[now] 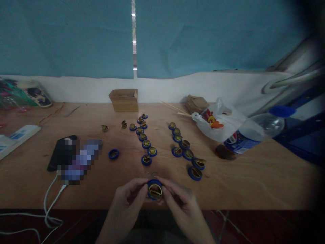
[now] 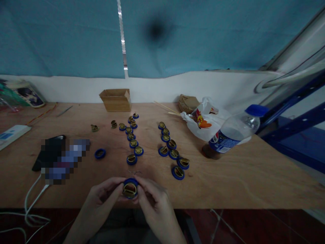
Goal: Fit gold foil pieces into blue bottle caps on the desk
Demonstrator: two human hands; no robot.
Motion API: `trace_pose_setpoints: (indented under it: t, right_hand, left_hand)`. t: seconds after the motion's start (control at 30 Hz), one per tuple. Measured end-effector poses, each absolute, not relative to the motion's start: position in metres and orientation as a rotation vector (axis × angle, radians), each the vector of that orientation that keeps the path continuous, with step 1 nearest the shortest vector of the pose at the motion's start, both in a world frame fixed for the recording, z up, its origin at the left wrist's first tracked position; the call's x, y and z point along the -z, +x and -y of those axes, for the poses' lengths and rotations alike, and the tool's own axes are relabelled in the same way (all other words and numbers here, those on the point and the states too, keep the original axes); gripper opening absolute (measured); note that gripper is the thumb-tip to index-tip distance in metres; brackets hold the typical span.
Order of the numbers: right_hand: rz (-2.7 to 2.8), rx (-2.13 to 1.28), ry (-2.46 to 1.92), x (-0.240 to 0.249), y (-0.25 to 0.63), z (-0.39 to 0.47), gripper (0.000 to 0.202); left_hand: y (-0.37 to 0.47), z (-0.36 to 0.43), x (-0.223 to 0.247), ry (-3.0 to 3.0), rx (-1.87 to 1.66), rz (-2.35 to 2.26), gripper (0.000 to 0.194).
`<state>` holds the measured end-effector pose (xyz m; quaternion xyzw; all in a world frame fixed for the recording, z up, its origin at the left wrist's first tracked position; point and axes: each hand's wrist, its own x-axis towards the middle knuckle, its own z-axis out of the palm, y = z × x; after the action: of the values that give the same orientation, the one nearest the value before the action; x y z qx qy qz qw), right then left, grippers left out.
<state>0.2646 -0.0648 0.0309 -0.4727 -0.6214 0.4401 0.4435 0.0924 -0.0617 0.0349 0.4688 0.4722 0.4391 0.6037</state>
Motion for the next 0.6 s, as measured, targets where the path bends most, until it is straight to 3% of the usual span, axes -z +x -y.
trace_pose_setpoints:
  t: [0.23,0.6]
  right_hand:
    - [1.363,-1.154,-1.191,-0.033,0.258,0.062,0.019]
    - [1.194,-1.387,-1.075,-0.025,0.250,0.066,0.027]
  left_hand:
    - [0.095,0.062,-0.033,0.974,-1.011,-1.128,0.019]
    - [0.092,0.064,-0.035,1.042,-1.021,-1.082,0.025]
